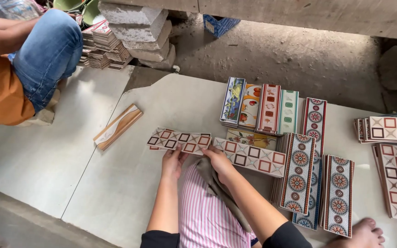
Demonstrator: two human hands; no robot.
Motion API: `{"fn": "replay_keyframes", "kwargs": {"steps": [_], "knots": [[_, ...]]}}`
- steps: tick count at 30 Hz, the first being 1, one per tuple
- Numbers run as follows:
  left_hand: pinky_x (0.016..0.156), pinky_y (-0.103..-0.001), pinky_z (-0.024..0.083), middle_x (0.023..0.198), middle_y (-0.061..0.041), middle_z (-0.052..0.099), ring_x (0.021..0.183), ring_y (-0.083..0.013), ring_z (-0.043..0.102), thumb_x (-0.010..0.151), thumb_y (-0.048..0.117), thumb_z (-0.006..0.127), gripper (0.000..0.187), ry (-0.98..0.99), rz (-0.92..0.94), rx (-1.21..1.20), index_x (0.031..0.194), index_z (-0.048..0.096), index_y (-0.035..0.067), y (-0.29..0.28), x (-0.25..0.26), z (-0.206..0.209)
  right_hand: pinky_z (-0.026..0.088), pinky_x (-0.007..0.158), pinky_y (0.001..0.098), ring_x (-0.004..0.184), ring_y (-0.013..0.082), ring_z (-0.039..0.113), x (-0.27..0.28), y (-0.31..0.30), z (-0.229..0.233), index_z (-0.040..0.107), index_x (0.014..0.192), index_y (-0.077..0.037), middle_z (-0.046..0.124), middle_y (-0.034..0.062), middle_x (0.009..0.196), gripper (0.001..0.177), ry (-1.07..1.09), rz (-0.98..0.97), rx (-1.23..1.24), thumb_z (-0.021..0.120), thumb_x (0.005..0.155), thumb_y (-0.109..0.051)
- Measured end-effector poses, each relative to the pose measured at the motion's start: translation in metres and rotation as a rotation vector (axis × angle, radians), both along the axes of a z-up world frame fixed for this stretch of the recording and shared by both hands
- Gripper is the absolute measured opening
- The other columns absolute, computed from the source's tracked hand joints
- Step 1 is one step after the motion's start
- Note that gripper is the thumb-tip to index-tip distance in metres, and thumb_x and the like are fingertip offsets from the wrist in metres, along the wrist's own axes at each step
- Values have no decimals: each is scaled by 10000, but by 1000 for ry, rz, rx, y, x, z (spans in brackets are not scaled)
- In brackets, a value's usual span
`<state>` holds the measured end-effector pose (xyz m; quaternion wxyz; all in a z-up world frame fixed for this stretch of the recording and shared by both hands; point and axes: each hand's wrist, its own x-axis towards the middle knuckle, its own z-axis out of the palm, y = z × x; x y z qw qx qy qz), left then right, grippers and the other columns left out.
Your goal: The person sits on the floor and wipes the surface of rectangular decorative tiles with a cloth. They pick up tiles one by one from a pile, wipe them, and place them back down. Another person is visible in the background performing a similar task.
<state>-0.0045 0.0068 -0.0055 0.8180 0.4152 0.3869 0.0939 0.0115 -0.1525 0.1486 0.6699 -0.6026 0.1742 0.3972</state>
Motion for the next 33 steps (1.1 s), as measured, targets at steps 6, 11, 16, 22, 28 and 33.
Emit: {"fn": "replay_keyframes", "kwargs": {"steps": [6,11,16,22,28,33], "knots": [[759,-385,524,820,-65,485,764,-206,534,767,171,674,327,17,5,9,1003,504,21,-8,-10,11,374,888,488,1183,365,366,2,-2,-27,272,1334,0,367,272,1281,636,17,-43,29,530,833,-297],[771,-426,515,845,-104,478,793,-254,569,788,164,653,356,23,1,66,1042,477,-15,-9,-4,1,385,889,471,1175,345,385,5,-4,-55,318,1321,-24,381,265,1275,616,-39,-67,38,534,824,-318],[715,-430,535,811,-140,515,741,-292,607,793,166,646,332,89,-145,226,1013,496,-32,4,2,-14,426,840,446,1104,347,455,1,-4,-50,396,1284,-33,454,265,1202,531,-48,-64,65,529,837,-287],[510,-372,533,644,-146,622,618,-251,641,737,505,575,516,522,-736,929,796,631,-5,19,-1,38,482,757,404,955,303,564,-2,-6,-69,517,1188,-43,574,234,1029,410,-36,-119,176,538,831,-242],[832,-461,411,1020,-67,500,1006,-300,493,534,320,769,668,453,-1024,1622,1097,458,143,-3,20,64,476,765,411,923,291,562,3,-8,-89,514,1178,-29,571,236,1007,404,-10,-242,243,521,831,-235],[1060,-433,53,1417,-91,168,1306,-288,117,557,65,765,1097,543,-1370,1817,1387,49,101,-23,45,54,514,678,365,768,245,603,-1,-9,-96,591,1071,-34,589,174,823,306,-20,-284,289,531,812,-185]]}}
